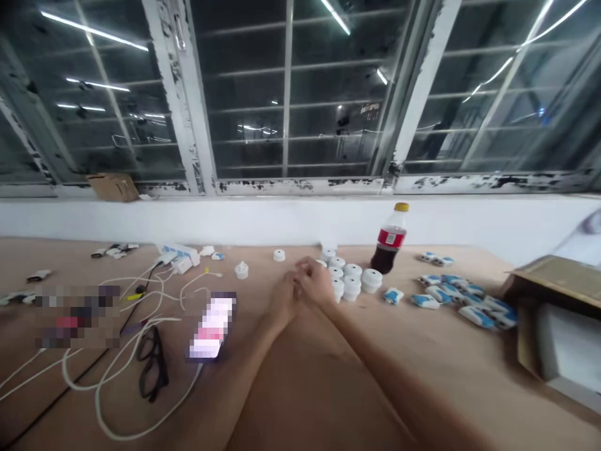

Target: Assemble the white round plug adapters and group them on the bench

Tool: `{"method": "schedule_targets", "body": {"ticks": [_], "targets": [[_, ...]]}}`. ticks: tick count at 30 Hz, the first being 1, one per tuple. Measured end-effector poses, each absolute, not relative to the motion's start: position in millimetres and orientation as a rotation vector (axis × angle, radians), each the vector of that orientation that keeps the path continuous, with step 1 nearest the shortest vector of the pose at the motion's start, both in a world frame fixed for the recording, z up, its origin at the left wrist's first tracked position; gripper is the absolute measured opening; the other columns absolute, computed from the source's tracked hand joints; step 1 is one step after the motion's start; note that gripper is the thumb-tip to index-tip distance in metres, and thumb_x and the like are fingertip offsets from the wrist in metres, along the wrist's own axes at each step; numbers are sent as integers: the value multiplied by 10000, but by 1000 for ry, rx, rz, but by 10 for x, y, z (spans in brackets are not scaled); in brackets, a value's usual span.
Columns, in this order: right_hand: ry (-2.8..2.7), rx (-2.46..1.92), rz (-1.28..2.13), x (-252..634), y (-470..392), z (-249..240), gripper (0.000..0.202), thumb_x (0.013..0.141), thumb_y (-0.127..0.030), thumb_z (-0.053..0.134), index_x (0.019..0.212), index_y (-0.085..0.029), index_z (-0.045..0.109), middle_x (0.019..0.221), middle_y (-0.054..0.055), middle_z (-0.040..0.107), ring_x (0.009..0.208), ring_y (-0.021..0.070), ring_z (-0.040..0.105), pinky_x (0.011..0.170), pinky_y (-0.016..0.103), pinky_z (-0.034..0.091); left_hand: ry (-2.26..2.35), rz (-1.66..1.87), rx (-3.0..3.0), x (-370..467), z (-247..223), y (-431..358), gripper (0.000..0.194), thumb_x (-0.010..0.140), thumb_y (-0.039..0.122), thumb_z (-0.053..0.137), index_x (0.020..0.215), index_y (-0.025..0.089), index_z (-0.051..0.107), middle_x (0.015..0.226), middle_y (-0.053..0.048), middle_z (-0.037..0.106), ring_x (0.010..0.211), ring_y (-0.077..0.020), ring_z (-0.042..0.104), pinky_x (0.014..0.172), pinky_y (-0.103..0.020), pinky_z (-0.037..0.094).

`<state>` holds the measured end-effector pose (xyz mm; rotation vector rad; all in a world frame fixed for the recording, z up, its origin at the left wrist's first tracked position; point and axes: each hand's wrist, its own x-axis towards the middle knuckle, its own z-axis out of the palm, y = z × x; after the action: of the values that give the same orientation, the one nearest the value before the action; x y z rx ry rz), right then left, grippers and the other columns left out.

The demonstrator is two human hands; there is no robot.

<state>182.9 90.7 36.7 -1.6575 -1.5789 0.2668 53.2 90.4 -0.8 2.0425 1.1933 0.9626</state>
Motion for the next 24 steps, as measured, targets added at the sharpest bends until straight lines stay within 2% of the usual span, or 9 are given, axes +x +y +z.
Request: {"method": "schedule_targets", "body": {"ticks": [3, 7, 12, 16, 20, 24], "targets": [[-1599, -1665, 306, 1573, 1336, 441, 315, 994, -243, 523, 1114, -119, 787, 885, 79, 812, 796, 181, 710, 735, 253, 459, 1419, 1149, 1957, 330, 66, 881, 483, 931, -7, 466, 1364, 170, 585, 1451, -178, 616, 1391, -316, 554, 1214, -482, 414], [-1544, -1776, 284, 1256, 1741, 332, 283, 972, -115, 540, 1146, -103, 764, 1076, 129, 795, 941, 187, 710, 810, 259, 446, 1739, 1374, 1727, 129, 129, 887, 470, 922, 7, 495, 1373, 126, 554, 1523, -237, 522, 1481, -364, 467, 1251, -530, 353], [-1484, -1886, 243, 1176, 1872, 92, 296, 950, -126, 612, 1234, -129, 696, 1274, 176, 704, 942, 226, 687, 806, 300, 477, 1892, 1492, 1608, 114, 79, 980, 533, 919, 12, 503, 1436, 136, 535, 1656, -241, 407, 1590, -360, 367, 1286, -525, 317], [-1478, -1913, 201, 1342, 1842, -40, 287, 934, -138, 619, 1214, -154, 679, 1251, 154, 681, 958, 237, 676, 828, 315, 494, 2005, 1586, 1584, 150, -2, 1078, 595, 904, 5, 530, 1482, 144, 523, 1690, -232, 391, 1600, -360, 377, 1276, -525, 369], [-1521, -1889, 160, 1565, 1748, -104, 279, 895, -105, 588, 1149, -152, 692, 1154, 127, 699, 977, 237, 678, 858, 310, 515, 2069, 1496, 1594, 165, -80, 1158, 627, 899, 24, 569, 1514, 125, 498, 1702, -283, 354, 1601, -401, 379, 1267, -571, 375], [-1618, -1842, 148, 1669, 1719, -78, 319, 894, -85, 535, 1160, -139, 702, 1122, 122, 707, 960, 222, 689, 871, 298, 533, 2094, 1470, 1553, 177, -132, 1200, 612, 901, 51, 581, 1502, 125, 493, 1664, -295, 402, 1571, -412, 426, 1248, -584, 388]]}}
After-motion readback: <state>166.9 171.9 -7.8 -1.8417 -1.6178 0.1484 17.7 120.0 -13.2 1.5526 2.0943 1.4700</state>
